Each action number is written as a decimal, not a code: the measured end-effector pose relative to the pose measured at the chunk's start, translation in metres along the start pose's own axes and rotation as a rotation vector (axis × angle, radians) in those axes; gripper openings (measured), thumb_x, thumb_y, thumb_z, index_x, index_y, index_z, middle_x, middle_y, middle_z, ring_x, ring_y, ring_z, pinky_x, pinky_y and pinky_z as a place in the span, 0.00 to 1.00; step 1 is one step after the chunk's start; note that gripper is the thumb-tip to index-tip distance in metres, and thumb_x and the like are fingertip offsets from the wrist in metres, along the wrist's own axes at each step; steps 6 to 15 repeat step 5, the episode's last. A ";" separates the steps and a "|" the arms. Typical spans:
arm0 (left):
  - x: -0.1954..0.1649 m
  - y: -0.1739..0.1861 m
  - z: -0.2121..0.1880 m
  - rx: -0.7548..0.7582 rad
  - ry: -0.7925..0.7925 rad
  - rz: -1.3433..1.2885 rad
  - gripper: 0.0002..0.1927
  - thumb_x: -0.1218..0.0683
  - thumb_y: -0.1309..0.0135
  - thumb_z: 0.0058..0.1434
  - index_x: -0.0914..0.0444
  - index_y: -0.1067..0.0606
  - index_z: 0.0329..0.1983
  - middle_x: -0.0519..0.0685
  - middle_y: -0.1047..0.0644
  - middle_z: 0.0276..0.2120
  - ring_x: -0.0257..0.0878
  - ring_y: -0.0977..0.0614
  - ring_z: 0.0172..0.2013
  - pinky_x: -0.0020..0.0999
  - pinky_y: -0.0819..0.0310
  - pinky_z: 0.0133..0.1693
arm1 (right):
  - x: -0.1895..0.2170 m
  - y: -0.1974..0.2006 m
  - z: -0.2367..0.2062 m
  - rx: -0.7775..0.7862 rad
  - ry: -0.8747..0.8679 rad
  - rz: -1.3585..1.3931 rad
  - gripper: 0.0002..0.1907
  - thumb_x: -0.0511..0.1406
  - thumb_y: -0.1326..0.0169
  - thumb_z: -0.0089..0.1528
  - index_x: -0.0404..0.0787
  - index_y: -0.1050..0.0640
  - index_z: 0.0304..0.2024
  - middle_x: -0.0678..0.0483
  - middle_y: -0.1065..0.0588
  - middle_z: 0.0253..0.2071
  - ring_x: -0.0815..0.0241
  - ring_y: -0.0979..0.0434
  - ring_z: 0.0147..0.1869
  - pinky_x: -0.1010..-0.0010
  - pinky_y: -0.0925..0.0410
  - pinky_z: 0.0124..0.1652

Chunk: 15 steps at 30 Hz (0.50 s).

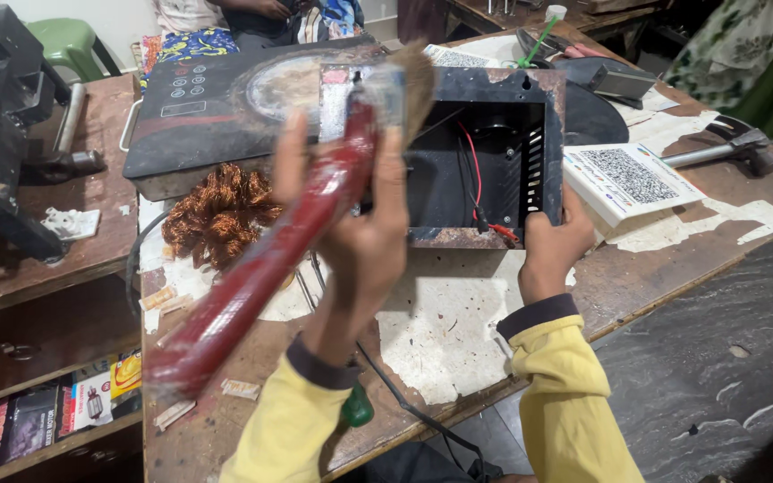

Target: The person assembles a blue home UPS unit on a workbench, using a screwdriver to tighten screws on the front panel and a brush to clean the exterior. The person then flips the unit to reveal the internal wiring and continues cleaning the inside.

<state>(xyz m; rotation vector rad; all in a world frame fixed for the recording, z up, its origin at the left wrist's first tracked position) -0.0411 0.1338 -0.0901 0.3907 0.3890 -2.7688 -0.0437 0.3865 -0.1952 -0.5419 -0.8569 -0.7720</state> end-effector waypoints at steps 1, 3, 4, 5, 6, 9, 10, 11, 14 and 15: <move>0.001 -0.012 -0.006 0.047 0.052 -0.064 0.39 0.56 0.38 0.73 0.65 0.51 0.76 0.58 0.40 0.68 0.45 0.27 0.63 0.35 0.25 0.64 | -0.001 0.000 0.000 -0.003 -0.042 0.046 0.28 0.22 0.55 0.53 0.28 0.22 0.56 0.53 0.21 0.44 0.68 0.23 0.43 0.78 0.30 0.46; 0.005 -0.032 -0.016 0.158 0.130 -0.123 0.38 0.53 0.39 0.75 0.63 0.51 0.76 0.56 0.39 0.71 0.43 0.24 0.65 0.37 0.29 0.67 | -0.003 -0.001 0.001 -0.004 -0.124 0.139 0.30 0.22 0.55 0.52 0.29 0.22 0.57 0.54 0.22 0.43 0.68 0.24 0.42 0.78 0.31 0.43; 0.007 -0.041 -0.022 0.222 0.155 -0.118 0.37 0.51 0.40 0.77 0.61 0.50 0.76 0.54 0.40 0.72 0.43 0.24 0.66 0.38 0.31 0.68 | -0.002 -0.002 0.002 0.002 -0.133 0.139 0.31 0.22 0.55 0.51 0.29 0.22 0.58 0.54 0.22 0.43 0.67 0.24 0.42 0.78 0.31 0.43; 0.009 -0.046 -0.028 0.305 0.157 -0.044 0.33 0.50 0.41 0.79 0.58 0.48 0.75 0.50 0.42 0.74 0.42 0.28 0.69 0.39 0.31 0.69 | -0.002 -0.001 0.002 0.008 -0.145 0.138 0.32 0.22 0.56 0.50 0.30 0.22 0.59 0.54 0.22 0.43 0.67 0.24 0.41 0.78 0.31 0.42; 0.009 -0.046 -0.028 0.305 0.157 -0.044 0.33 0.50 0.41 0.79 0.58 0.48 0.75 0.50 0.42 0.74 0.42 0.28 0.69 0.39 0.31 0.69 | -0.002 -0.001 0.002 0.008 -0.145 0.138 0.32 0.22 0.56 0.50 0.30 0.22 0.59 0.54 0.22 0.43 0.67 0.24 0.41 0.78 0.31 0.42; 0.009 -0.046 -0.028 0.305 0.157 -0.044 0.33 0.50 0.41 0.79 0.58 0.48 0.75 0.50 0.42 0.74 0.42 0.28 0.69 0.39 0.31 0.69 | -0.002 -0.001 0.002 0.008 -0.145 0.138 0.32 0.22 0.56 0.50 0.30 0.22 0.59 0.54 0.22 0.43 0.67 0.24 0.41 0.78 0.31 0.42; 0.009 -0.046 -0.028 0.305 0.157 -0.044 0.33 0.50 0.41 0.79 0.58 0.48 0.75 0.50 0.42 0.74 0.42 0.28 0.69 0.39 0.31 0.69 | -0.002 -0.001 0.002 0.008 -0.145 0.138 0.32 0.22 0.56 0.50 0.30 0.22 0.59 0.54 0.22 0.43 0.67 0.24 0.41 0.78 0.31 0.42; 0.009 -0.046 -0.028 0.305 0.157 -0.044 0.33 0.50 0.41 0.79 0.58 0.48 0.75 0.50 0.42 0.74 0.42 0.28 0.69 0.39 0.31 0.69 | -0.002 -0.001 0.002 0.008 -0.145 0.138 0.32 0.22 0.56 0.50 0.30 0.22 0.59 0.54 0.22 0.43 0.67 0.24 0.41 0.78 0.31 0.42; 0.009 -0.046 -0.028 0.305 0.157 -0.044 0.33 0.50 0.41 0.79 0.58 0.48 0.75 0.50 0.42 0.74 0.42 0.28 0.69 0.39 0.31 0.69 | -0.002 -0.001 0.002 0.008 -0.145 0.138 0.32 0.22 0.56 0.50 0.30 0.22 0.59 0.54 0.22 0.43 0.67 0.24 0.41 0.78 0.31 0.42; 0.009 -0.046 -0.028 0.305 0.157 -0.044 0.33 0.50 0.41 0.79 0.58 0.48 0.75 0.50 0.42 0.74 0.42 0.28 0.69 0.39 0.31 0.69 | -0.002 -0.001 0.002 0.008 -0.145 0.138 0.32 0.22 0.56 0.50 0.30 0.22 0.59 0.54 0.22 0.43 0.67 0.24 0.41 0.78 0.31 0.42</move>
Point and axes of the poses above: each hand's wrist, its own z-axis towards the middle knuckle, its own y-axis out of the back of the hand, x = y × z, the point moved 3 cm from there along z, towards the middle knuckle
